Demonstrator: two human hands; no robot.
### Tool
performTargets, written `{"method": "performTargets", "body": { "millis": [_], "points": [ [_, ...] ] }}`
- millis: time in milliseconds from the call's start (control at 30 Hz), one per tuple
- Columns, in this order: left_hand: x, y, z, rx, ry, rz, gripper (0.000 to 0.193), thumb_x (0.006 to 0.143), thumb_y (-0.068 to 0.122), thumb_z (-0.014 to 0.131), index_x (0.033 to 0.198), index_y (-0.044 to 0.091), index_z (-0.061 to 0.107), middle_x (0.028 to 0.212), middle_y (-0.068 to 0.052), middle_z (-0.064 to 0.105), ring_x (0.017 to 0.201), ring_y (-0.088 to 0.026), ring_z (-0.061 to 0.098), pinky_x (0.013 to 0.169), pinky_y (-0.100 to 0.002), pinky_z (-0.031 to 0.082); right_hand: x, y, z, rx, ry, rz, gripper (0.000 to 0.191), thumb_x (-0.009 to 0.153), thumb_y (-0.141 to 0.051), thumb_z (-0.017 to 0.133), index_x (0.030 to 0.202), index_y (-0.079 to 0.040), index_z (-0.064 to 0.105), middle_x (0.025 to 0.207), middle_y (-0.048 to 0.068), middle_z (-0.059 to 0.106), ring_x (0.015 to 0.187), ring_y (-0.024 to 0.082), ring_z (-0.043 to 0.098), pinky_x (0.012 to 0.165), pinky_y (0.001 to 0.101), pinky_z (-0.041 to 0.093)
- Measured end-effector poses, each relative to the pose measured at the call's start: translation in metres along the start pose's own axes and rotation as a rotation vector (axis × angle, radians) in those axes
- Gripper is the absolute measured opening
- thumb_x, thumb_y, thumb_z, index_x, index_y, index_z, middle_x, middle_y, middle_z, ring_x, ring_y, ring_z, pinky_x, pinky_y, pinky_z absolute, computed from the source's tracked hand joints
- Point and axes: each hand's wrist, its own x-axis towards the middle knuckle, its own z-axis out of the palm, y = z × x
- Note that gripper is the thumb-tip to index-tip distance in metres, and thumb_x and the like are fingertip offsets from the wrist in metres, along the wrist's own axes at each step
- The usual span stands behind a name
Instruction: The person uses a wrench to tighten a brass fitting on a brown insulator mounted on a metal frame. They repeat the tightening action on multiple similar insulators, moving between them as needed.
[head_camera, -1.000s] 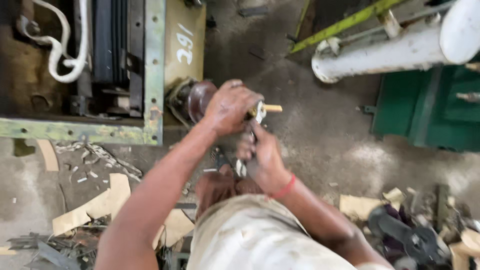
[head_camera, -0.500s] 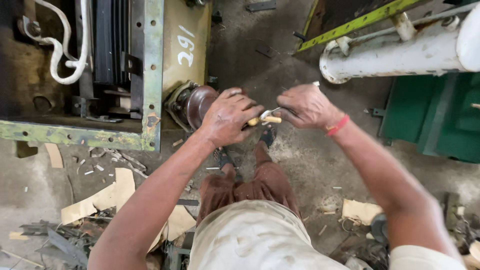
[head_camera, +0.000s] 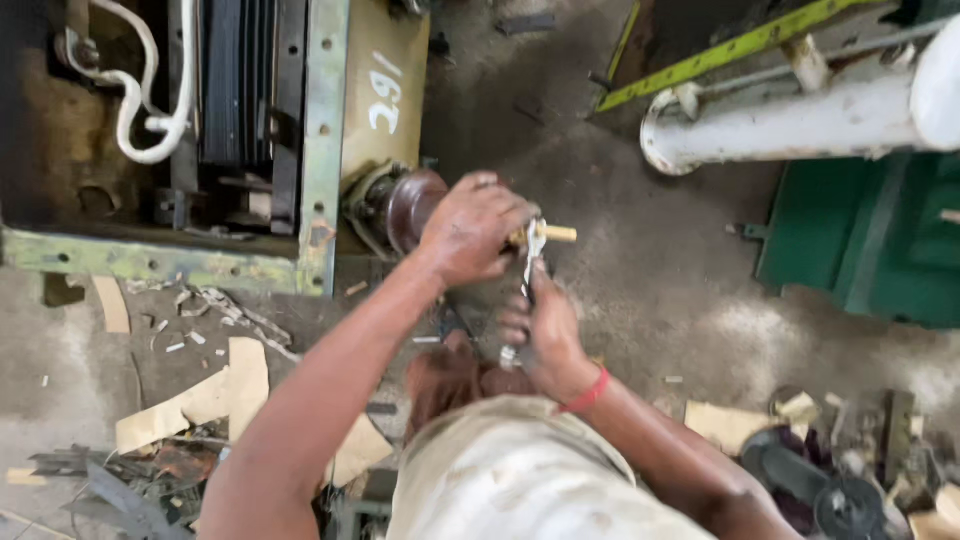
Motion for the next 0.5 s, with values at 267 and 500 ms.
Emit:
{"method": "performTargets", "body": {
  "millis": [267,500],
  "points": [
    [-0.005,-0.001,0.009,-0.151,0.149,0.027,0.046,0.075,0.029,0.085,0.115,0.012,0.071,0.107,-0.006,0.073,0.106,-0.026,0.067,0.110,-0.046,0.042,-0.012,-0.010,-0.047,-0.635,0.072,-0.115,0.040,0.098,-0.047,0.053,0.105,-0.012,0.071,0.085,-0.003,0.071,0.070,0.008,0.064,0.062,0.0291,0.054],
    [-0.003,0.002,0.002,-0.116,0.085,-0.005,0.048,0.069,0.027,0.083,0.113,0.012,0.073,0.106,-0.007,0.072,0.107,-0.026,0.067,0.109,-0.047,0.042,0.060,-0.175,-0.042,-2.008,-0.488,-1.325,0.045,0.103,-0.046,0.063,0.080,-0.009,0.054,0.071,0.009,0.052,0.065,0.028,0.054,0.066,0.0421,0.045]
  ]
}}
